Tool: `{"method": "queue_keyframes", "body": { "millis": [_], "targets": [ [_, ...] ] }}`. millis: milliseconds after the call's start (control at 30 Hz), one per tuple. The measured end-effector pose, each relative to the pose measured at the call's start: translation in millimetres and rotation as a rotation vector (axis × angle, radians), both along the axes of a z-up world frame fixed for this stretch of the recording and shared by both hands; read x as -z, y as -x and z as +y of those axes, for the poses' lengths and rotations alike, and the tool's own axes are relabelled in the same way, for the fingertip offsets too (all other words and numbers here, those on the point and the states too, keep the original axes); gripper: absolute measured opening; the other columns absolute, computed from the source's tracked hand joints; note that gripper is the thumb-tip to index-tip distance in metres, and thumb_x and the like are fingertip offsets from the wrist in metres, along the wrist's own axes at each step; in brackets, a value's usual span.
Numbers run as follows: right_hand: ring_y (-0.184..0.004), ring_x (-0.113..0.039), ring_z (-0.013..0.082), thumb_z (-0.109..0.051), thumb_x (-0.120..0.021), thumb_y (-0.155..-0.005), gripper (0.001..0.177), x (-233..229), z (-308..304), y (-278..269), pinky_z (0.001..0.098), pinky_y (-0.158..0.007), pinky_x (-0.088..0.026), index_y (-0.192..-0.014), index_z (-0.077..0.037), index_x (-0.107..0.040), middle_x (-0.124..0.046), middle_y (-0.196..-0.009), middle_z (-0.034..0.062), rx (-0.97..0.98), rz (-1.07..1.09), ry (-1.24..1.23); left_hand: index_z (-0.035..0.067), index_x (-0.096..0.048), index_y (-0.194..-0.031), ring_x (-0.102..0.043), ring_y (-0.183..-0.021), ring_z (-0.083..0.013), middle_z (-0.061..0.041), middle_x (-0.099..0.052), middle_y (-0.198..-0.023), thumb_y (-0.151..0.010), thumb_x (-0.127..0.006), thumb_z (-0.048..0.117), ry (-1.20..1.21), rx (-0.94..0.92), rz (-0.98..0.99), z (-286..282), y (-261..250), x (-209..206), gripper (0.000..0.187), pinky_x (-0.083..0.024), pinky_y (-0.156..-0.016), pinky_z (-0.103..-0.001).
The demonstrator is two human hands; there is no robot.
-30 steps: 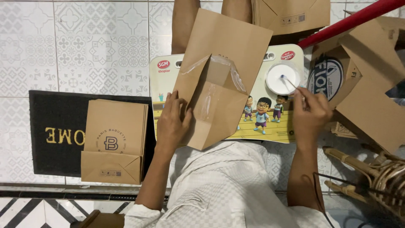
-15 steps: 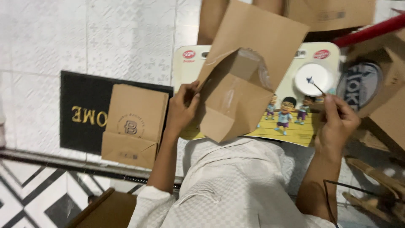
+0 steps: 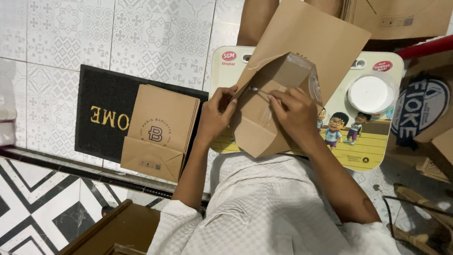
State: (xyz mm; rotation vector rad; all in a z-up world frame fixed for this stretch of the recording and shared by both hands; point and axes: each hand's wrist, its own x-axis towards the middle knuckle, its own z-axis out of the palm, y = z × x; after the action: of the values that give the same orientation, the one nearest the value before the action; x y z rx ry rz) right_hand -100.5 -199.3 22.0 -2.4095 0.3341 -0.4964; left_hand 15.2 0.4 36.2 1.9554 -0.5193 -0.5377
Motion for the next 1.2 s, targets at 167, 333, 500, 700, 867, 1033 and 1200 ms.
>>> {"method": "queue_keyframes", "body": {
  "millis": [167, 333, 500, 700, 867, 1033, 1200],
  "targets": [
    [-0.063, -0.064, 0.0242, -0.011, -0.078, -0.096, 0.008, 6.5, 18.9, -3.4, 0.0311, -0.056, -0.050, -0.096, -0.004, -0.080, -0.065, -0.069, 0.0102, -0.116, 0.021, 0.143, 0.013, -0.062, -0.110, -0.072, -0.103, -0.0419, -0.019, -0.076, -0.112, -0.098, -0.064, 0.026, -0.016, -0.002, -0.043, 0.9, -1.3, 1.4, 0.018, -0.061, -0.087, -0.052],
    [-0.063, -0.062, 0.0235, -0.016, -0.075, -0.097, 0.010, 12.3, 7.3, -0.4, 0.0310, -0.056, -0.050, -0.093, -0.009, -0.080, -0.062, -0.069, 0.0061, -0.159, -0.008, 0.281, 0.016, -0.064, -0.112, -0.075, -0.094, -0.0390, -0.016, -0.077, -0.101, -0.098, -0.063, 0.030, -0.066, 0.005, -0.093, -0.3, 0.0, 6.0, 0.019, -0.062, -0.079, -0.050],
    [-0.069, -0.059, 0.0222, -0.015, -0.075, -0.096, 0.003, 23.5, -0.2, 3.6, 0.0315, -0.059, -0.050, -0.098, -0.014, -0.077, -0.057, -0.071, 0.0037, -0.225, -0.068, 0.412, 0.019, -0.065, -0.109, -0.076, -0.093, -0.0377, -0.015, -0.078, -0.097, -0.097, -0.062, 0.030, -0.084, -0.012, -0.120, -1.0, 0.7, 15.1, 0.017, -0.062, -0.078, -0.048],
    [-0.075, -0.060, 0.0233, -0.015, -0.075, -0.096, 0.010, 29.3, -7.9, 1.2, 0.0322, -0.062, -0.052, -0.105, -0.013, -0.077, -0.058, -0.077, 0.0046, -0.221, -0.039, 0.308, 0.017, -0.065, -0.110, -0.076, -0.094, -0.0392, -0.017, -0.078, -0.099, -0.097, -0.061, 0.032, -0.087, -0.009, -0.116, -1.7, 1.1, 12.5, 0.020, -0.062, -0.079, -0.050],
    [-0.065, -0.061, 0.0241, -0.009, -0.077, -0.095, 0.005, 16.3, 12.3, -5.6, 0.0312, -0.060, -0.051, -0.095, -0.005, -0.079, -0.060, -0.070, 0.0087, -0.229, -0.017, 0.183, 0.018, -0.064, -0.109, -0.075, -0.095, -0.0409, -0.016, -0.078, -0.102, -0.097, -0.061, 0.030, -0.092, -0.004, -0.115, -2.6, 0.3, 9.7, 0.018, -0.061, -0.080, -0.051],
    [-0.064, -0.063, 0.0302, -0.012, -0.077, -0.093, 0.009, 16.7, 1.0, -8.1, 0.0371, -0.059, -0.052, -0.091, -0.003, -0.079, -0.062, -0.069, 0.0126, -0.240, 0.004, 0.151, 0.018, -0.064, -0.108, -0.075, -0.095, -0.0406, -0.016, -0.078, -0.102, -0.097, -0.061, 0.029, -0.083, -0.013, -0.115, -2.5, -0.4, 11.0, 0.016, -0.061, -0.080, -0.051],
    [-0.066, -0.061, 0.0292, -0.011, -0.072, -0.098, 0.011, 3.1, 22.4, -0.6, 0.0365, -0.061, -0.051, -0.091, -0.003, -0.077, -0.061, -0.069, 0.0125, -0.232, 0.071, 0.109, 0.021, -0.064, -0.109, -0.075, -0.094, -0.0391, -0.014, -0.078, -0.099, -0.096, -0.061, 0.032, -0.100, -0.013, -0.118, -1.2, 1.2, 16.9, 0.017, -0.060, -0.080, -0.050]
  ]
}}
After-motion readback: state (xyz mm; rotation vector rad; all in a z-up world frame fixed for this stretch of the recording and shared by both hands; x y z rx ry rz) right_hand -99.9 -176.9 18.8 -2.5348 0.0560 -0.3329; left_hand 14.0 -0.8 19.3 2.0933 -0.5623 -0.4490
